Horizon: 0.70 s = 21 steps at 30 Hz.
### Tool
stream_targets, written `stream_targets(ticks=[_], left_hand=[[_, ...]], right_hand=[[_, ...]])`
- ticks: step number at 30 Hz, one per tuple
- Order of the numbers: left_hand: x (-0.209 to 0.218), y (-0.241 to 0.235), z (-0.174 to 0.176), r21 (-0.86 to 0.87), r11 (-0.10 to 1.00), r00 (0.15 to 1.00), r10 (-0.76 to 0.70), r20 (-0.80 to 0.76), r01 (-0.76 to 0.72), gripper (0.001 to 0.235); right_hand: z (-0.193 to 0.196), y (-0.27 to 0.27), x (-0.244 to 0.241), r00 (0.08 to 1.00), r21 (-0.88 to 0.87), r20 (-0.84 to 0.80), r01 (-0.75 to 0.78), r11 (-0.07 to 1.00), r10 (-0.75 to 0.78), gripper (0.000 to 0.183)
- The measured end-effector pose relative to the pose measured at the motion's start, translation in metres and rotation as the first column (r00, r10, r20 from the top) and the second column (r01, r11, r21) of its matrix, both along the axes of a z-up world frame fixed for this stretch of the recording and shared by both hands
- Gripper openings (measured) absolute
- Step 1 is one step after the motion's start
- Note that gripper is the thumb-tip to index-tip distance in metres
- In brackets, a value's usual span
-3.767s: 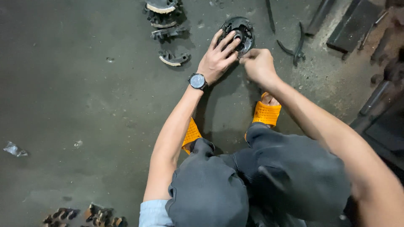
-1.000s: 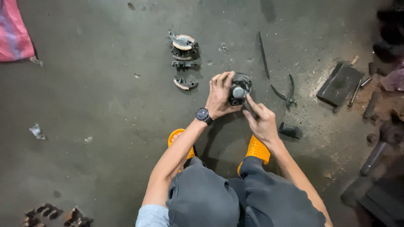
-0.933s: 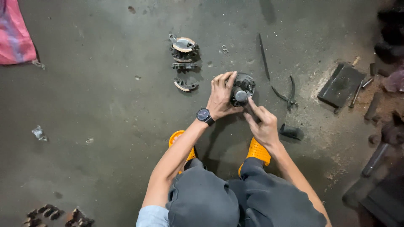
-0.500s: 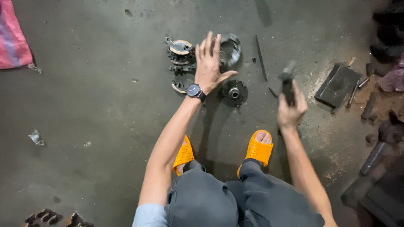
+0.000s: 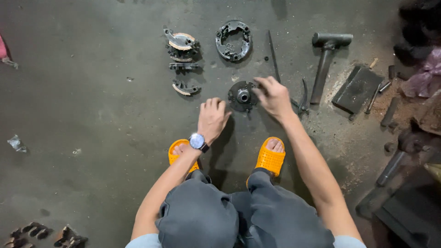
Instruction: Disassembling a motorcycle clutch assembly by removing springs, friction plates, and other internal components while sitting on a workshop floor.
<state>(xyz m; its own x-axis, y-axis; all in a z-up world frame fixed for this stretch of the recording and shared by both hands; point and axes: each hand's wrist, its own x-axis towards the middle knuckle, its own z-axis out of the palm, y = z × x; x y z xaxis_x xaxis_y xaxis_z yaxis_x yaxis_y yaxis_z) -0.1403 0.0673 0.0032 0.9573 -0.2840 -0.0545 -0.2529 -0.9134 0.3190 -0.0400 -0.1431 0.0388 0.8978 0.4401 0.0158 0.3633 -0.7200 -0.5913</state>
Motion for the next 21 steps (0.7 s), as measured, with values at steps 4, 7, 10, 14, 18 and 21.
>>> stream_targets(ticks=[4, 7, 10, 14, 18, 21], left_hand=[[-0.019, 0.017, 0.003, 0.056, 0.995, 0.99, 0.092, -0.106, -0.087, 0.04], [-0.028, 0.029, -0.006, -0.048, 0.998, 0.998, 0.031, -0.056, -0.034, 0.024], [-0.012, 0.028, 0.007, -0.092, 0.996, 1.0, 0.02, -0.007, -0.02, 0.019], [0.036, 0.012, 0.023, -0.091, 0.996, 0.999, 0.008, 0.038, -0.004, 0.018], [0.099, -0.013, 0.007, -0.15, 0.986, 0.978, -0.042, 0.207, 0.074, 0.015], [0.133, -0.023, 0.021, -0.318, 0.945, 0.984, -0.019, 0.178, 0.076, 0.021]], right_hand=[[-0.008, 0.008, -0.002, 0.994, 0.03, 0.009, 0.113, 0.993, -0.113, 0.012], [-0.012, 0.005, -0.002, 0.98, 0.042, 0.095, 0.169, 0.985, -0.173, 0.008], [-0.016, -0.004, 0.015, 0.956, 0.061, 0.13, 0.258, 0.964, -0.264, 0.01], [-0.036, -0.01, 0.045, 0.972, -0.165, 0.188, 0.174, 0.971, -0.142, 0.024], [-0.05, -0.003, 0.07, 0.993, -0.359, 0.1, 0.088, 0.929, -0.055, 0.017], [0.003, 0.019, 0.075, 0.997, 0.012, -0.04, 0.061, 0.998, -0.061, 0.033]])
